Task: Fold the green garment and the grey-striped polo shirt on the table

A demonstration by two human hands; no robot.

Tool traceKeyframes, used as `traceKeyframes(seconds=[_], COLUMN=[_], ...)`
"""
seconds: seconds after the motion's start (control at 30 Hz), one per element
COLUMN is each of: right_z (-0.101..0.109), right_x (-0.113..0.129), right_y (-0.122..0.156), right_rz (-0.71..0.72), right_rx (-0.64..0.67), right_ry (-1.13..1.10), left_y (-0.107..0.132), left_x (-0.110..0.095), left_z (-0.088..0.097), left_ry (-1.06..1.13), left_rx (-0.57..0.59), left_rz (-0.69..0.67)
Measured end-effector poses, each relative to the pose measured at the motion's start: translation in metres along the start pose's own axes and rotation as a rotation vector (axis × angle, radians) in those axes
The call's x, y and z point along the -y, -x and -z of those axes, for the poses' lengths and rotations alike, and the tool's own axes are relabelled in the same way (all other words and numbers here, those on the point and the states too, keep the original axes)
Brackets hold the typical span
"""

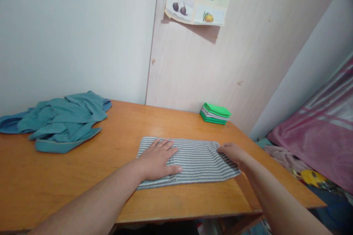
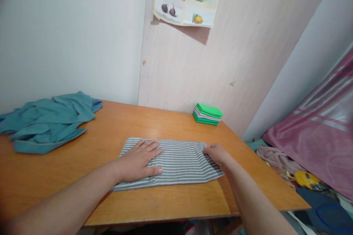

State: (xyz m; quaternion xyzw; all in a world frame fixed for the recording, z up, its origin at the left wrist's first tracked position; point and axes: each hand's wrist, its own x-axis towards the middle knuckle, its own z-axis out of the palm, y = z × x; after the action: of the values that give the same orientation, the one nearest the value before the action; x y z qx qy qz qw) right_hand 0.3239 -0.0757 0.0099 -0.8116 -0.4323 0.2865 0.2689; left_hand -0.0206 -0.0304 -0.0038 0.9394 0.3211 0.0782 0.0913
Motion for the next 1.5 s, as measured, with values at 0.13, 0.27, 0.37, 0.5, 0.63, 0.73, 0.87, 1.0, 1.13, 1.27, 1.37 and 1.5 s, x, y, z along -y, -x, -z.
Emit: traceKeyframes(seconds=[0.13, 0.27, 0.37, 0.5, 0.63, 0.73, 0.87, 1.0, 1.13, 1.27, 1.37, 1.5], right_z=[0.002, -0.006, -0.020, -0.046, -0.070, -0.079, -0.080, -0.077, -0.082, -0.090, -0.092, -0.094], right_x=[0.020, 0.047, 0.069, 0.087, 0.088, 0.085, 0.084, 0.089, 0.095, 0.095, 0.095, 0.094], right_y=[0.011, 0.027, 0.041, 0.052, 0.047, 0.039, 0.034, 0.036, 0.038, 0.038, 0.037, 0.038], right_rz=[0.050, 0.131, 0.209, 0.304, 0.406, 0.461, 0.484, 0.495, 0.530, 0.547, 0.539, 0.501], right_rx=[0.061, 0.176, 0.271, 0.290, 0.283, 0.274, 0.251, 0.246, 0.238, 0.227, 0.205, 0.222], right_ry=[-0.034, -0.088, -0.139, -0.054, 0.109, 0.174, 0.209, 0.239, 0.305, 0.322, 0.324, 0.273], left_y=[0.001, 0.000, 0.000, 0.000, 0.000, 0.000, 0.000, 0.000, -0.001, -0.001, 0.000, 0.000], left_x=[0.000, 0.000, 0.000, 0.000, 0.000, -0.002, -0.003, -0.003, -0.001, -0.001, -0.001, -0.003], left_z=[0.000, -0.001, -0.002, -0.003, -0.003, -0.003, -0.001, -0.002, -0.005, -0.005, -0.004, -0.002], left_ry=[0.012, 0.020, 0.020, 0.017, 0.018, 0.013, 0.012, 0.023, 0.029, 0.036, 0.041, 0.047], left_rx=[-0.008, -0.023, -0.040, -0.050, -0.045, -0.042, -0.042, -0.038, -0.043, -0.045, -0.043, -0.043], left_rz=[-0.005, -0.003, -0.008, -0.014, -0.016, -0.012, -0.007, -0.004, -0.010, -0.015, -0.014, -0.014])
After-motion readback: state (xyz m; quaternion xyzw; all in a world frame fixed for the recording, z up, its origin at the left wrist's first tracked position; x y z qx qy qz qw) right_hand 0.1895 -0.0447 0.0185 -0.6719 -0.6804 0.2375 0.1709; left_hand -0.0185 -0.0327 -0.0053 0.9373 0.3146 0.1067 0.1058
